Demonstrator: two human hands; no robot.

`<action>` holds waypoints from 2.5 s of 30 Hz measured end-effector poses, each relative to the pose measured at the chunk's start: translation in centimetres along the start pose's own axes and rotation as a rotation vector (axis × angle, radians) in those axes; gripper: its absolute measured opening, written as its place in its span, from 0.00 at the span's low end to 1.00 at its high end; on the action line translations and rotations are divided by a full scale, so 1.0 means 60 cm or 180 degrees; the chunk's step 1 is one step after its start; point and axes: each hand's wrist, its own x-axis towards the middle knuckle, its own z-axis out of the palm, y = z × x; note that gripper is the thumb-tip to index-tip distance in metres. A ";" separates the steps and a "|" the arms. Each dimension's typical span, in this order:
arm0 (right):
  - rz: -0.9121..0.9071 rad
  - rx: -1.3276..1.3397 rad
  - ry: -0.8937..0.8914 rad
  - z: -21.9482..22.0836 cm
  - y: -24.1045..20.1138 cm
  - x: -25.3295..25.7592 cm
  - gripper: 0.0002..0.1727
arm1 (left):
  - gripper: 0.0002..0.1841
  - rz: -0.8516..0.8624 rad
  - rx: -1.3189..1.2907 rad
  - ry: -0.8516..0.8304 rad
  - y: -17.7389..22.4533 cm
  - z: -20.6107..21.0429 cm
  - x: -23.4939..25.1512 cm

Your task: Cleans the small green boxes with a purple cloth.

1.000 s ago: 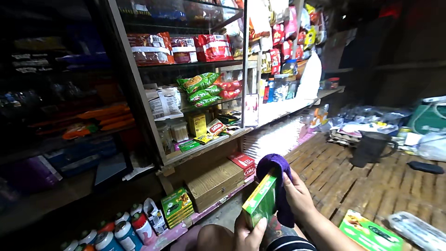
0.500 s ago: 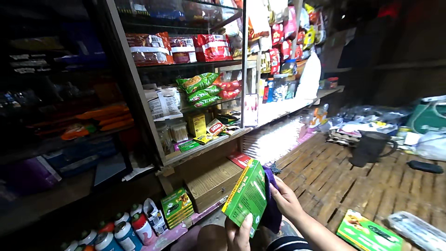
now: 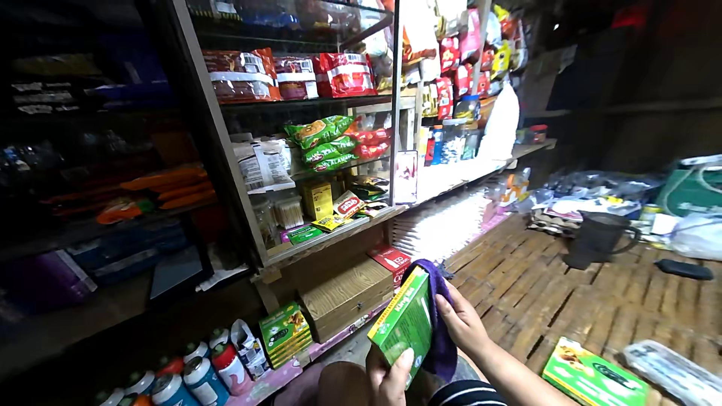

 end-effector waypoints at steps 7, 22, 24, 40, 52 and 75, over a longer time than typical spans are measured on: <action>0.0118 0.0211 -0.0039 0.005 0.001 0.002 0.31 | 0.14 -0.0029 -0.0061 0.0078 0.003 0.001 0.001; 0.1525 0.1552 0.0680 -0.001 -0.041 0.028 0.24 | 0.12 -0.0128 0.0561 -0.0305 -0.002 -0.004 0.009; 0.1772 0.1659 0.0595 -0.006 -0.036 0.028 0.24 | 0.12 -0.0117 0.0576 -0.0348 -0.002 -0.006 0.009; 0.3444 0.2263 0.0497 0.055 -0.034 -0.040 0.31 | 0.13 0.0781 0.0226 -0.0049 -0.012 -0.020 0.008; 0.2864 0.2958 0.0969 0.066 -0.051 -0.035 0.35 | 0.11 0.0583 0.0844 -0.0240 -0.022 0.000 0.012; 0.2390 0.1262 0.0236 -0.077 -0.005 0.048 0.15 | 0.42 -0.1662 -0.0047 -0.1754 0.004 -0.008 0.016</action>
